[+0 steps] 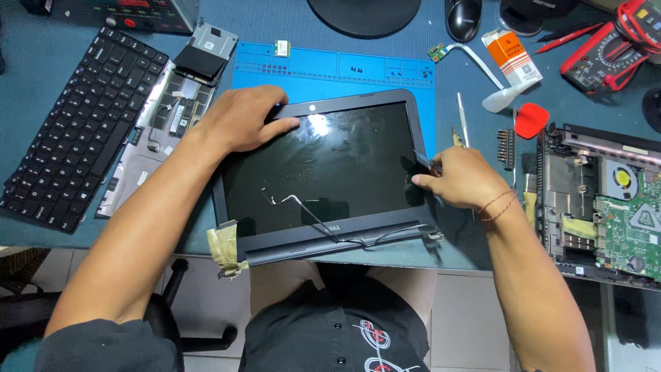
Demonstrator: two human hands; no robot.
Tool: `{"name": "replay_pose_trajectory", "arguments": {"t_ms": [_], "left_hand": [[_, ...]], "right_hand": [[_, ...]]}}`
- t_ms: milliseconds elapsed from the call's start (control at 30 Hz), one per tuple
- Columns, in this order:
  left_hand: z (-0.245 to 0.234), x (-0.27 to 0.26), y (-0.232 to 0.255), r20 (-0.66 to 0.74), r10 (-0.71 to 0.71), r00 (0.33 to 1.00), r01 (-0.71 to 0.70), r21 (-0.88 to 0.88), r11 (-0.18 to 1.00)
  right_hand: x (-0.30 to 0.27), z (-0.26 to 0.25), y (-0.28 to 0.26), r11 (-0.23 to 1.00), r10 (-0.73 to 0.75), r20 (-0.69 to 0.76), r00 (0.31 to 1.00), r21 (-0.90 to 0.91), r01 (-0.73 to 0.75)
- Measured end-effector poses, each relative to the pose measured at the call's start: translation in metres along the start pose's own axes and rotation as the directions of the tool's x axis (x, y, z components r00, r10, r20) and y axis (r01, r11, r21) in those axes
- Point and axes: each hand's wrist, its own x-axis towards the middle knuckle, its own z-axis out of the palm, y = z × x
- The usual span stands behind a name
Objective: The person uses a prying tool to carefully separate the bezel from the edges of a laptop screen. They work around the perimeter, releasing clips and detaching the frame from the display panel.
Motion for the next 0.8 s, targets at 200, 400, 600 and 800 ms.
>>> {"name": "replay_pose_trajectory", "arguments": {"t_ms": [200,400,600,800], "left_hand": [[0.043,0.004,-0.019,-0.205,0.106,0.973,-0.07,0.176,0.982],[0.048,-0.008,-0.011,-0.309,0.175,0.935,-0.078,0.302,0.95],[0.036,-0.005,-0.002,-0.193,0.161,0.968,-0.086,0.349,0.933],[-0.046,-0.034,0.102,0.014,-0.012,1.0,0.006,0.361,0.932]], "right_hand": [[-0.013,0.002,-0.005,0.995,0.062,-0.026,0.998,-0.071,-0.063],[-0.015,0.02,-0.003,0.994,0.069,-0.12,0.99,-0.078,-0.079],[-0.016,0.029,0.006,0.998,0.044,-0.156,0.987,-0.046,-0.052],[-0.015,0.02,0.025,0.976,-0.195,-0.074,0.978,-0.112,0.186]]}}
